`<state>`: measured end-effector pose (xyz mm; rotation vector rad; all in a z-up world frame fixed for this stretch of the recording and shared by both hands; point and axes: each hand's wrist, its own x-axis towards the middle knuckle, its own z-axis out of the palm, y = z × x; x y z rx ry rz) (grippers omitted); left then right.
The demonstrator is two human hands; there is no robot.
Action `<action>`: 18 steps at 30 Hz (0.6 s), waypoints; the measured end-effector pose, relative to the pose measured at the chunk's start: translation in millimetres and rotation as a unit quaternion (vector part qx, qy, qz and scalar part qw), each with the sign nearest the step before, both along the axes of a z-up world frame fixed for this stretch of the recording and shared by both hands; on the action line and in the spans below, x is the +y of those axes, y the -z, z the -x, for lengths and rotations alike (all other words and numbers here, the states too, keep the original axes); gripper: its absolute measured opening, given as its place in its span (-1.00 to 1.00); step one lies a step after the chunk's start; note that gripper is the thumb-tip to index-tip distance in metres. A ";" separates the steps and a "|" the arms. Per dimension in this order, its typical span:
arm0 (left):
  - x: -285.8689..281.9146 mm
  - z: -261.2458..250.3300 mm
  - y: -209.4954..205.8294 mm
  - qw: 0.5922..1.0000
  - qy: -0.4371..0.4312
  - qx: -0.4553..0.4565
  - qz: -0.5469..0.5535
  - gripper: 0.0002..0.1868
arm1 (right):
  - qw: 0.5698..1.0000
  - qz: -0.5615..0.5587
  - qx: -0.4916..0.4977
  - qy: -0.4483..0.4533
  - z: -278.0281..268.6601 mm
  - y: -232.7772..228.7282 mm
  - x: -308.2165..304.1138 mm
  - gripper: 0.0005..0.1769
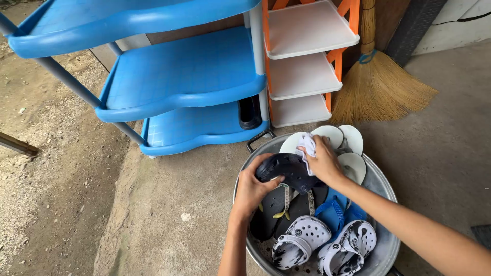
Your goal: The person wipes several pairs of shoes with a white cloth, including black clogs, white clogs, and flip-flops, then places the cleaned shoes on a blue plastic shoe rack.
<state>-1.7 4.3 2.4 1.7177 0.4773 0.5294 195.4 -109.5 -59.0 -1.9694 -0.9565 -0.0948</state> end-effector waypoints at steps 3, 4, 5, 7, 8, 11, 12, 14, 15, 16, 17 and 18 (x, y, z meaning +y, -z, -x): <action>3.1 -3.2 4.9 0.999 -0.011 0.000 0.032 -0.36 | 0.999 -0.026 0.009 -0.021 10.5 -25.5 -0.7 -0.66; 2.5 -4.3 7.5 1.000 -0.012 0.001 0.006 -0.38 | 0.995 -0.074 -0.003 -0.064 21.3 -33.9 2.6 -0.68; 3.6 -6.1 9.5 1.000 -0.013 0.002 -0.022 -0.39 | 0.986 -0.124 -0.017 -0.108 31.9 -40.9 8.7 -0.70; 4.0 -10.5 13.7 0.997 -0.007 -0.015 -0.078 -0.42 | 0.977 -0.136 -0.067 -0.147 53.6 -42.8 16.3 -0.70; 2.3 -12.6 16.1 0.994 0.000 -0.032 -0.107 -0.43 | 0.972 -0.143 -0.091 -0.166 59.5 -38.2 16.3 -0.70; -2.9 -9.9 21.7 0.993 0.008 -0.022 -0.115 -0.40 | 0.979 -0.138 0.010 -0.153 52.0 -10.1 7.5 -0.75; -4.1 -9.4 21.6 0.994 0.007 -0.011 -0.104 -0.38 | 0.979 -0.147 0.030 -0.141 39.3 -1.0 4.1 -0.71; -5.2 -4.2 19.8 0.999 -0.007 0.011 -0.046 -0.36 | 0.977 -0.165 0.075 -0.115 16.6 14.6 -4.6 -0.58; -2.1 -1.1 16.0 1.000 -0.017 0.018 -0.018 -0.35 | 0.993 -0.087 0.039 -0.072 6.6 16.5 -5.9 -0.62; 1.4 1.7 11.9 1.000 -0.017 0.006 -0.020 -0.36 | 1.000 -0.009 0.003 -0.028 -1.0 15.1 -3.8 -0.64; 1.0 -0.3 9.4 1.000 -0.014 -0.009 -0.016 -0.36 | 0.996 0.074 -0.035 0.018 -7.9 10.7 -4.2 -0.66; 0.4 -2.7 7.7 1.000 -0.012 -0.024 -0.013 -0.37 | 0.999 0.032 -0.024 -0.003 -11.0 5.0 -0.9 -0.65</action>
